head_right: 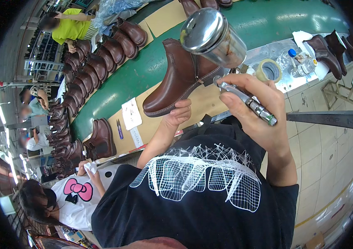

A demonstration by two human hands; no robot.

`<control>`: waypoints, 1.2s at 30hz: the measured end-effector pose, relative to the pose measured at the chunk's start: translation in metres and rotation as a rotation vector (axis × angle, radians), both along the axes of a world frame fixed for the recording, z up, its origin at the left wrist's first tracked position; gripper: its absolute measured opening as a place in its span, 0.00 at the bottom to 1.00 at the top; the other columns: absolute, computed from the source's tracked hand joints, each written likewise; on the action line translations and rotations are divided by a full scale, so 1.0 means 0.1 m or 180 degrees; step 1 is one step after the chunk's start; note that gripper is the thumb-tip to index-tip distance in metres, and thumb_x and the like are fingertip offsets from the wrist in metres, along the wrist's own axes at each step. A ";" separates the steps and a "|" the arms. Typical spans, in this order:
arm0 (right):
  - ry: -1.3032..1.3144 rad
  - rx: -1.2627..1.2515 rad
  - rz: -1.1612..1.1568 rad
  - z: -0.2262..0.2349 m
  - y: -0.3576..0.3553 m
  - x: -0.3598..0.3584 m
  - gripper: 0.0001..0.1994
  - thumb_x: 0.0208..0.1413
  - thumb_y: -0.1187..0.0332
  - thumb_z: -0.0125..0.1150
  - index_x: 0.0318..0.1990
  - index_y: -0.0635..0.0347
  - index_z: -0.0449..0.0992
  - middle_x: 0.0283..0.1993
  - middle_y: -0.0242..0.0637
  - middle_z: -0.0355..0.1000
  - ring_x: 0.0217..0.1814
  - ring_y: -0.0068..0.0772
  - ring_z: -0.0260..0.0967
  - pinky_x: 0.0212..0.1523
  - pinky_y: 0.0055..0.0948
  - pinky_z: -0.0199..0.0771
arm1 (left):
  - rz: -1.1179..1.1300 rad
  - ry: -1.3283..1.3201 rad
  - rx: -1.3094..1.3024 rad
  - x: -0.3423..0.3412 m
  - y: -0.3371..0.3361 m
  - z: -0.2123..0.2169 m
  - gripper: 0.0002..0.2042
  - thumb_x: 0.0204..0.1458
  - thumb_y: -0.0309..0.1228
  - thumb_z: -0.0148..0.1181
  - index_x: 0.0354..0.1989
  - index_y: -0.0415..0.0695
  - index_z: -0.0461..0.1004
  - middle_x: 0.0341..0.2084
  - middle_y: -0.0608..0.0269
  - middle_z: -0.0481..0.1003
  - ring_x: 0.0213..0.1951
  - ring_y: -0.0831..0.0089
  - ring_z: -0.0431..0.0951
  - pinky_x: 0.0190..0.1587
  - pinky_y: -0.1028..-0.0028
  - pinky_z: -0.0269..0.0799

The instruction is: Applying a finish to brown leather boots using a handheld airbrush spray gun on a factory assembly line.

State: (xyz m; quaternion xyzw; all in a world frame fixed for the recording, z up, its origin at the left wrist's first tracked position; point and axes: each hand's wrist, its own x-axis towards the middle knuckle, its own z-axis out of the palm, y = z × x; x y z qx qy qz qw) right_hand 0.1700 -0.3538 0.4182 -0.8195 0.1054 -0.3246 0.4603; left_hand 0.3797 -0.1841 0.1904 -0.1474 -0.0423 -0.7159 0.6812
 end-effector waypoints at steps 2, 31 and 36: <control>-0.0028 0.0070 0.0006 -0.02 0.02 -0.03 0.09 0.54 0.72 0.66 0.42 0.66 0.80 0.32 0.37 0.78 0.33 0.22 0.76 0.36 0.21 0.70 | 0.0028 0.0034 0.0066 -0.02 -0.01 0.02 0.20 0.65 0.43 0.49 0.57 0.41 0.69 0.29 0.59 0.69 0.19 0.75 0.72 0.20 0.79 0.64; 0.0026 -0.0023 0.0095 0.08 0.03 -0.10 0.09 0.56 0.71 0.64 0.43 0.65 0.80 0.35 0.37 0.78 0.34 0.25 0.75 0.38 0.22 0.67 | -0.0268 0.0361 0.0032 -0.22 0.16 0.07 0.17 0.64 0.40 0.47 0.54 0.41 0.61 0.23 0.55 0.72 0.14 0.71 0.74 0.13 0.79 0.65; -0.0029 0.0409 0.0078 0.01 -0.04 -0.08 0.09 0.58 0.73 0.62 0.45 0.66 0.79 0.34 0.34 0.77 0.32 0.19 0.70 0.38 0.19 0.66 | -0.0309 0.0308 -0.0045 -0.23 0.16 0.10 0.23 0.65 0.44 0.47 0.62 0.44 0.57 0.24 0.54 0.72 0.14 0.70 0.73 0.14 0.78 0.65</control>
